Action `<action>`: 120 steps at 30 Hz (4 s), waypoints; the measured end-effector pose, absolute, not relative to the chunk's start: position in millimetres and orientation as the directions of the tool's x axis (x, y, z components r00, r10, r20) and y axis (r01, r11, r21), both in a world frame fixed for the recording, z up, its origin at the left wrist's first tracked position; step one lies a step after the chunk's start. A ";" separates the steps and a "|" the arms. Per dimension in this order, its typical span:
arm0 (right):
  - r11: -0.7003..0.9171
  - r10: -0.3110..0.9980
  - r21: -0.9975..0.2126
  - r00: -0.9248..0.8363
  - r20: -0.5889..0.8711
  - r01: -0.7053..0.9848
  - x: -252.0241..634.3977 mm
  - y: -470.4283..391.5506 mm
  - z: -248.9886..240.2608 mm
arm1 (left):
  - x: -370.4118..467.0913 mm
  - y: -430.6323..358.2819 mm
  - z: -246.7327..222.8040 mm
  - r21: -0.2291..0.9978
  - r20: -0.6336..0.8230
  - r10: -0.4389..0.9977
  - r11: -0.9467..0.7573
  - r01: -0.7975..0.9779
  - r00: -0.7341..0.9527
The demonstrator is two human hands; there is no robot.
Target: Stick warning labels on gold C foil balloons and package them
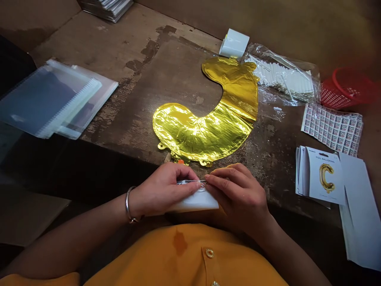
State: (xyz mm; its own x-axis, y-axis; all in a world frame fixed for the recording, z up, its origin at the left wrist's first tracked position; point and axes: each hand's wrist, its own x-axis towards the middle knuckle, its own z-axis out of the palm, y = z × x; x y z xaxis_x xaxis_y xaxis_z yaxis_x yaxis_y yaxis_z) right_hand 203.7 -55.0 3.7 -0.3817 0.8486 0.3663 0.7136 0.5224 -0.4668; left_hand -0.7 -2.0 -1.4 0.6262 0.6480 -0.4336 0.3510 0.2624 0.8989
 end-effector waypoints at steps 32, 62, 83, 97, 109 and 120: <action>0.448 0.893 -0.604 -0.299 0.336 0.659 209.2 -53.2 3.5 | -3.5 -3.3 -9.5 0.902 -0.427 0.672 0.270 0.337 0.605; 0.166 0.986 -0.718 -0.124 0.112 0.676 170.6 17.5 -22.8 | -44.1 -9.3 -50.1 0.345 0.254 0.634 -0.765 0.545 0.730; 0.209 0.977 -0.636 -0.192 0.097 0.742 162.2 17.3 -35.3 | -45.7 -10.8 -57.1 0.332 0.311 0.610 -0.789 0.518 0.729; 0.224 0.962 -0.634 -0.272 0.022 0.740 168.2 24.7 -26.8 | -44.9 -10.9 -57.4 0.333 0.307 0.614 -0.785 0.522 0.728; 0.230 0.968 -0.574 -0.247 0.050 0.786 162.6 23.2 -32.8 | -45.3 -10.8 -56.0 0.347 0.268 0.616 -0.779 0.522 0.741; 0.158 0.958 -0.209 -0.099 0.270 0.965 169.1 22.0 -33.9 | -41.0 -10.7 -53.3 0.330 0.273 0.623 -0.777 0.536 0.733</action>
